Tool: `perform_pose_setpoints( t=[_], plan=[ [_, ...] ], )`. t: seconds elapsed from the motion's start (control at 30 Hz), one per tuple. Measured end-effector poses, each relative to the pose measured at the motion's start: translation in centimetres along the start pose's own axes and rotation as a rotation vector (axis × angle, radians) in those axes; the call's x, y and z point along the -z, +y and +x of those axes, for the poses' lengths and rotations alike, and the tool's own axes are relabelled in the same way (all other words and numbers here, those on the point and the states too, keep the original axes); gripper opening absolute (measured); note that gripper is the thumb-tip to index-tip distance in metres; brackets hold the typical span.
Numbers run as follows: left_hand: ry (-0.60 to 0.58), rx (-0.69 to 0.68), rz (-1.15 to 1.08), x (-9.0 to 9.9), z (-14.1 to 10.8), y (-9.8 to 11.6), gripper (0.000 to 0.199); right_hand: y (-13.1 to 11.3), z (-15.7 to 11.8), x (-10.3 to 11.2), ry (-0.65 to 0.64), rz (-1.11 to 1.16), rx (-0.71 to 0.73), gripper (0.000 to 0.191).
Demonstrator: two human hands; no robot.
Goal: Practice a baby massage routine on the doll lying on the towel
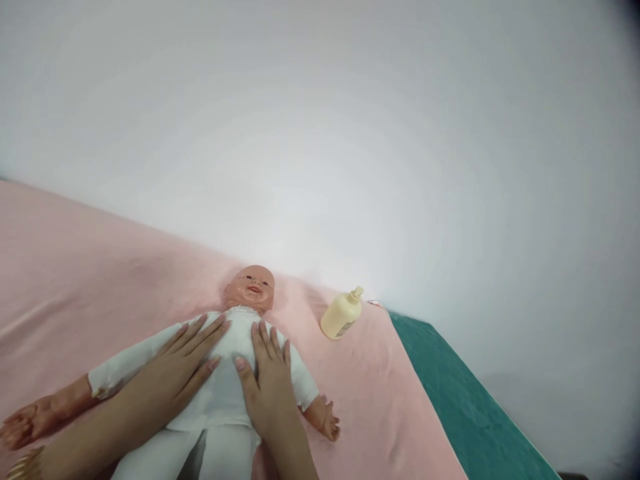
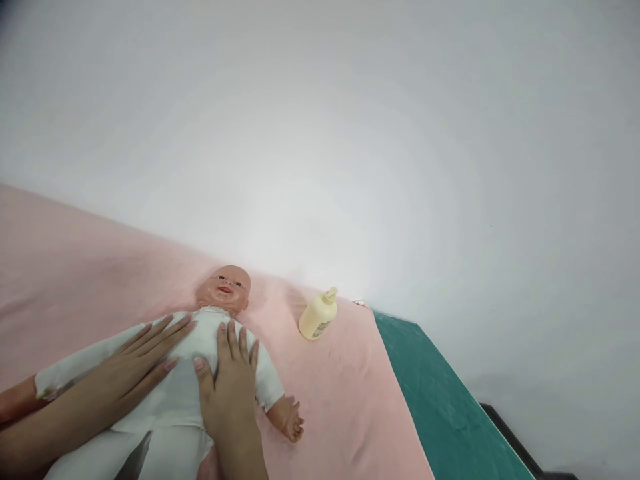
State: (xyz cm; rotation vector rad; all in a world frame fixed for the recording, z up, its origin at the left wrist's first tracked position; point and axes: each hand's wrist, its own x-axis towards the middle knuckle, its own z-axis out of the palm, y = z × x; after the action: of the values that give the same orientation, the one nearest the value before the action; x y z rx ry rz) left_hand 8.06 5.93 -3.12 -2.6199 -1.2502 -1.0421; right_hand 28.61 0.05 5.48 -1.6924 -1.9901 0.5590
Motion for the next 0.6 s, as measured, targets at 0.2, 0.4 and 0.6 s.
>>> perform_pose_setpoints(
  t=[0.2, 0.4, 0.6],
  plan=[
    [0.000, 0.006, -0.017, 0.2, 0.0, 0.6, 0.056, 0.1, 0.0, 0.1, 0.025, -0.136, -0.118, 0.061],
    [0.059, -0.041, -0.219, 1.5, 0.8, 2.7, 0.046, 0.3, 0.1, 0.5, 0.018, -0.177, -0.140, 0.053],
    [-0.069, -0.203, -0.376, 2.5, 1.3, 3.1, 0.029, 0.3, 0.1, 0.3, 0.041, -0.169, -0.129, 0.052]
  ],
)
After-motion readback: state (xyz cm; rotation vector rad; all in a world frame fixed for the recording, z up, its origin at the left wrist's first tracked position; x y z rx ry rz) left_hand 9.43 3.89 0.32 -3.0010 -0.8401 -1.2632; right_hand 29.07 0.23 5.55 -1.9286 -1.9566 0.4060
